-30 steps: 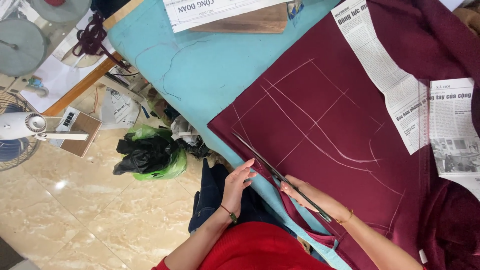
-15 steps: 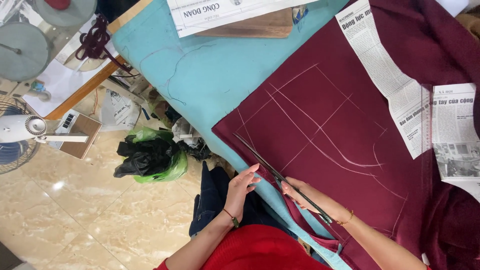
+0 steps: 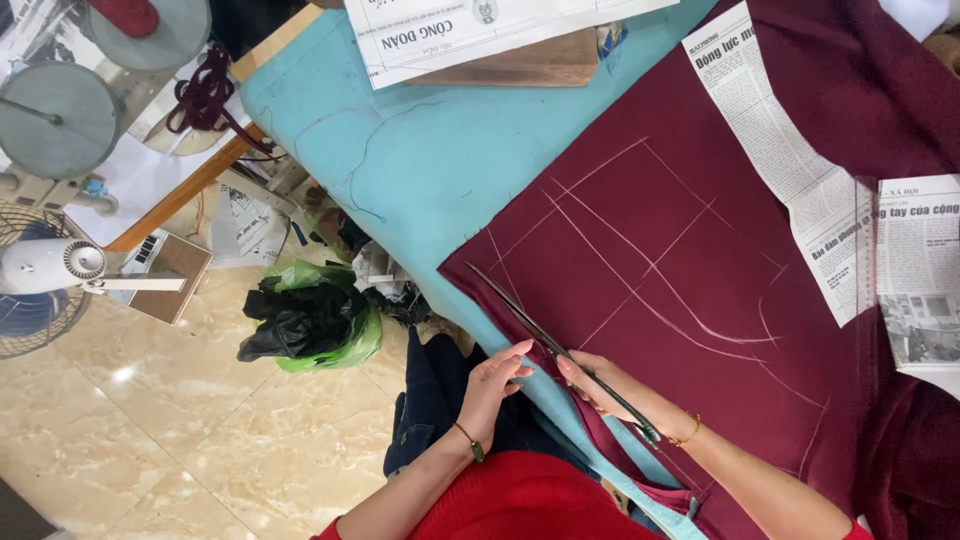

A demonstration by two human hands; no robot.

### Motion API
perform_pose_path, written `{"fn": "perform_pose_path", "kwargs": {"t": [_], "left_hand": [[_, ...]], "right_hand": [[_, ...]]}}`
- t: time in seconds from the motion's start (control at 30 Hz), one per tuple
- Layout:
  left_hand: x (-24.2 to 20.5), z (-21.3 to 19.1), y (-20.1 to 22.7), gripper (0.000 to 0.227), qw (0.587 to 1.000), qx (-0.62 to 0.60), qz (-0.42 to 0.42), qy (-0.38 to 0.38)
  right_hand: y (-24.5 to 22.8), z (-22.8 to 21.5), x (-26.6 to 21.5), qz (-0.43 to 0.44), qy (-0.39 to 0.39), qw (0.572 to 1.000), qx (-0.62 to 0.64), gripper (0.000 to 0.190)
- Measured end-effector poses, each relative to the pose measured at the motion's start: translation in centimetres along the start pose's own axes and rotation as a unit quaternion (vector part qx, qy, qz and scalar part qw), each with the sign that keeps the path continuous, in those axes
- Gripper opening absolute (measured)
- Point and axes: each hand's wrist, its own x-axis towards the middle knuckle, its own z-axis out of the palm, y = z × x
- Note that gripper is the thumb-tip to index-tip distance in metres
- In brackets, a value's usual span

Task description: The person uses a ruler and chalk to draw pattern lines on a piece of maroon fabric laid out on a table. They then use scissors to cut the fabric along the marked lines.

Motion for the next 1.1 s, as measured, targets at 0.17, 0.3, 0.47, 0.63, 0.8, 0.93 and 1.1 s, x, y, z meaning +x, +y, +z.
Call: {"fn": "perform_pose_path", "kwargs": {"t": [0.17,0.3,0.47,0.63,0.8,0.93,1.1], "left_hand": [[-0.2,-0.4,0.8,0.046,0.999,-0.007,-0.032,-0.012],[-0.1,-0.6,1.2,0.049,0.999,-0.009,-0.045,-0.017],[-0.4,-1.2,2.4,0.048,0.993,0.091,-0.015,-0.072],[0.1,-2.5,2.7,0.031,0.939,0.288,0.185,-0.041],[2.9,-4.6,4.4,0.016,0.702,0.458,0.515,0.179],[5.9,-6.4,5.3,0.035,0.573,0.598,0.500,0.252],[7.3,-7.9,4.6,0.029,0.539,0.610,0.511,0.277]], "right_hand": [[-2.1,-0.3,-0.9,0.064,-0.017,0.997,-0.034,0.045],[-1.7,-0.5,-0.7,0.034,-0.033,0.998,-0.033,0.051],[-2.5,-0.5,-1.0,0.108,-0.056,0.992,-0.034,0.085],[-3.2,-0.8,-2.0,0.144,-0.068,0.987,0.002,0.086],[-0.5,-0.9,-2.2,0.132,-0.073,0.988,-0.013,0.071],[1.1,-0.6,-3.2,0.054,-0.059,0.997,-0.011,0.069],[-1.0,-0.4,-3.8,0.049,-0.040,0.998,0.004,0.073]]}}
